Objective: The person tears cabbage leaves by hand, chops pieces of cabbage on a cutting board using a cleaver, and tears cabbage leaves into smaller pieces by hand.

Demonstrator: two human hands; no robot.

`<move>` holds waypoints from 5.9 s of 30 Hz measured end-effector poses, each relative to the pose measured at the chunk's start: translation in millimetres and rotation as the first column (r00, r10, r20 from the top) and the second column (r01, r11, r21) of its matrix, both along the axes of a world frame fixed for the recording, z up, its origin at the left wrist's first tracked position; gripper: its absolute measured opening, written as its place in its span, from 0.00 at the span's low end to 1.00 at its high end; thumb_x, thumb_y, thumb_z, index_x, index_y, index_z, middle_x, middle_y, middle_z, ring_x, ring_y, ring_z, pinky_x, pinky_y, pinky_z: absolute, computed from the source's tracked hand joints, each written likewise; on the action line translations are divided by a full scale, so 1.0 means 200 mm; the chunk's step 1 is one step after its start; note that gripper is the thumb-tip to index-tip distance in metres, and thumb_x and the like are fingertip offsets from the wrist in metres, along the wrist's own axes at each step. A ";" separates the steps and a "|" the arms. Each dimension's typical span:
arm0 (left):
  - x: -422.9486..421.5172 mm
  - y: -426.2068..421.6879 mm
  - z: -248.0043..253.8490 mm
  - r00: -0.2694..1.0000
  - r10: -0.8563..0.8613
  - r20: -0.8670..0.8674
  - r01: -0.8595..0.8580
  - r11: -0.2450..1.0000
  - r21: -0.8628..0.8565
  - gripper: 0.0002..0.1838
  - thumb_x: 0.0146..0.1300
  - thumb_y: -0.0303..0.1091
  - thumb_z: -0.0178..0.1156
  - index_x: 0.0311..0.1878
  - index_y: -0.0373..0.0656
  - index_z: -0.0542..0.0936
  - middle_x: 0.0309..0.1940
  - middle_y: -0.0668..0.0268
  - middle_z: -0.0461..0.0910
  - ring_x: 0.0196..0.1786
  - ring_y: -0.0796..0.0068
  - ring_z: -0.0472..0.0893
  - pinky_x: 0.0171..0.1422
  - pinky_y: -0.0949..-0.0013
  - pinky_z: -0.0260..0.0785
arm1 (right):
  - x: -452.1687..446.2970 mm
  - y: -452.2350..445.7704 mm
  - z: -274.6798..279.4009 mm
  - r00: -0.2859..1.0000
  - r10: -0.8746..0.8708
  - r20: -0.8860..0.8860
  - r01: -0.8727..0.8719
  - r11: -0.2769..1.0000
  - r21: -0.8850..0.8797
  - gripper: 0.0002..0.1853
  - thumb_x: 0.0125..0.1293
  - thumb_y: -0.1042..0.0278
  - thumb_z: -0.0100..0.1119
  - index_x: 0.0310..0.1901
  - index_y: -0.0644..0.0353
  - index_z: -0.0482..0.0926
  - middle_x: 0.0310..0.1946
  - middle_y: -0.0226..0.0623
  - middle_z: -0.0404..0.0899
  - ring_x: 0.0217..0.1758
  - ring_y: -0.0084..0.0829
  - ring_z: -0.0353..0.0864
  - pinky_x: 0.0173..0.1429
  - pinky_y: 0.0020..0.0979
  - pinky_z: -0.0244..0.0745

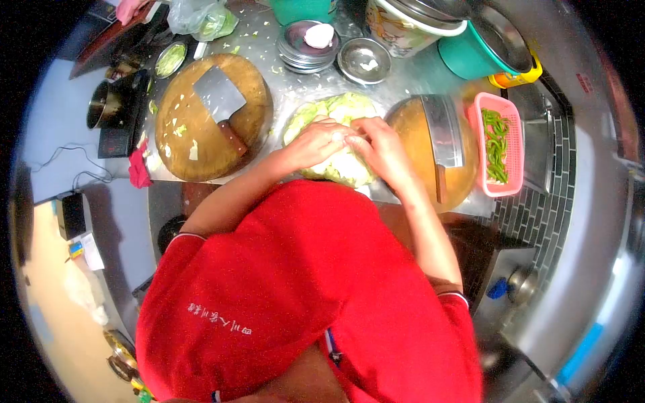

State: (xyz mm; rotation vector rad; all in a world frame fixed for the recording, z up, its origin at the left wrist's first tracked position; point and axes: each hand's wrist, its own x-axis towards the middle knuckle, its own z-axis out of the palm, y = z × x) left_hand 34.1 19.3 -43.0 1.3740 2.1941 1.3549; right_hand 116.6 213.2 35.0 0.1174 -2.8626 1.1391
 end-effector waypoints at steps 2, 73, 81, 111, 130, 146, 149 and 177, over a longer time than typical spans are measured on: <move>0.00 0.00 -0.02 1.000 -0.015 0.006 0.015 1.000 0.012 0.15 0.75 0.40 0.55 0.55 0.44 0.85 0.38 0.56 0.84 0.47 0.53 0.82 0.61 0.52 0.67 | 0.02 -0.03 -0.12 0.986 -0.115 0.118 0.135 0.975 -0.174 0.12 0.70 0.65 0.69 0.49 0.63 0.84 0.39 0.44 0.86 0.39 0.36 0.85 0.47 0.38 0.79; 0.01 0.02 0.04 0.916 0.203 0.347 -0.294 0.926 0.236 0.06 0.72 0.28 0.62 0.45 0.36 0.85 0.46 0.59 0.87 0.51 0.66 0.85 0.60 0.67 0.74 | -0.08 -0.01 -0.11 0.994 -0.102 -0.032 0.095 0.979 -0.182 0.08 0.73 0.66 0.61 0.42 0.62 0.81 0.31 0.45 0.82 0.32 0.45 0.83 0.38 0.44 0.76; 0.02 0.04 -0.09 0.990 0.140 -0.016 -0.134 0.969 0.206 0.06 0.68 0.26 0.61 0.45 0.38 0.84 0.46 0.58 0.87 0.54 0.57 0.85 0.65 0.58 0.72 | 0.00 0.05 -0.42 0.949 -0.249 -0.194 0.268 0.960 0.080 0.07 0.73 0.65 0.61 0.38 0.59 0.80 0.37 0.46 0.83 0.40 0.53 0.84 0.42 0.49 0.79; -0.03 0.08 -0.24 0.962 0.198 -0.187 -0.206 0.978 -0.023 0.08 0.65 0.32 0.60 0.42 0.41 0.84 0.43 0.62 0.83 0.52 0.57 0.81 0.60 0.59 0.71 | -0.04 0.01 -0.53 0.939 -0.284 -0.196 0.307 0.946 0.100 0.05 0.70 0.67 0.62 0.39 0.57 0.78 0.34 0.43 0.76 0.37 0.50 0.81 0.40 0.48 0.78; -0.15 0.01 0.05 0.897 0.245 0.367 -0.230 0.969 -0.084 0.09 0.72 0.34 0.62 0.44 0.38 0.84 0.39 0.62 0.86 0.44 0.71 0.83 0.53 0.67 0.73 | 0.05 0.02 -0.25 0.970 -0.228 -0.082 0.226 0.974 -0.031 0.08 0.73 0.68 0.60 0.40 0.64 0.76 0.38 0.54 0.81 0.42 0.60 0.81 0.46 0.52 0.77; -0.03 0.11 0.05 0.559 0.148 0.816 -0.315 0.948 0.044 0.07 0.72 0.28 0.63 0.49 0.37 0.81 0.35 0.65 0.83 0.34 0.75 0.82 0.38 0.69 0.77 | -0.06 -0.04 -0.28 0.921 -0.317 0.228 0.388 0.812 -0.437 0.11 0.72 0.61 0.67 0.42 0.62 0.86 0.25 0.33 0.80 0.29 0.23 0.77 0.38 0.30 0.74; 0.02 0.11 -0.09 0.523 0.013 0.852 -0.262 0.954 0.146 0.05 0.75 0.25 0.60 0.51 0.39 0.77 0.35 0.66 0.82 0.34 0.76 0.82 0.35 0.72 0.76 | -0.05 -0.04 -0.27 0.936 -0.307 0.173 0.352 0.838 -0.418 0.11 0.73 0.62 0.66 0.42 0.62 0.85 0.25 0.33 0.80 0.30 0.23 0.76 0.38 0.30 0.74; -0.01 0.07 -0.02 0.993 0.091 0.078 -0.100 0.987 0.126 0.09 0.68 0.30 0.63 0.47 0.38 0.81 0.36 0.55 0.80 0.40 0.56 0.84 0.48 0.58 0.76 | -0.08 -0.01 -0.21 0.986 -0.091 0.142 0.139 0.915 -0.380 0.11 0.73 0.67 0.62 0.53 0.59 0.79 0.37 0.43 0.86 0.42 0.42 0.87 0.49 0.37 0.81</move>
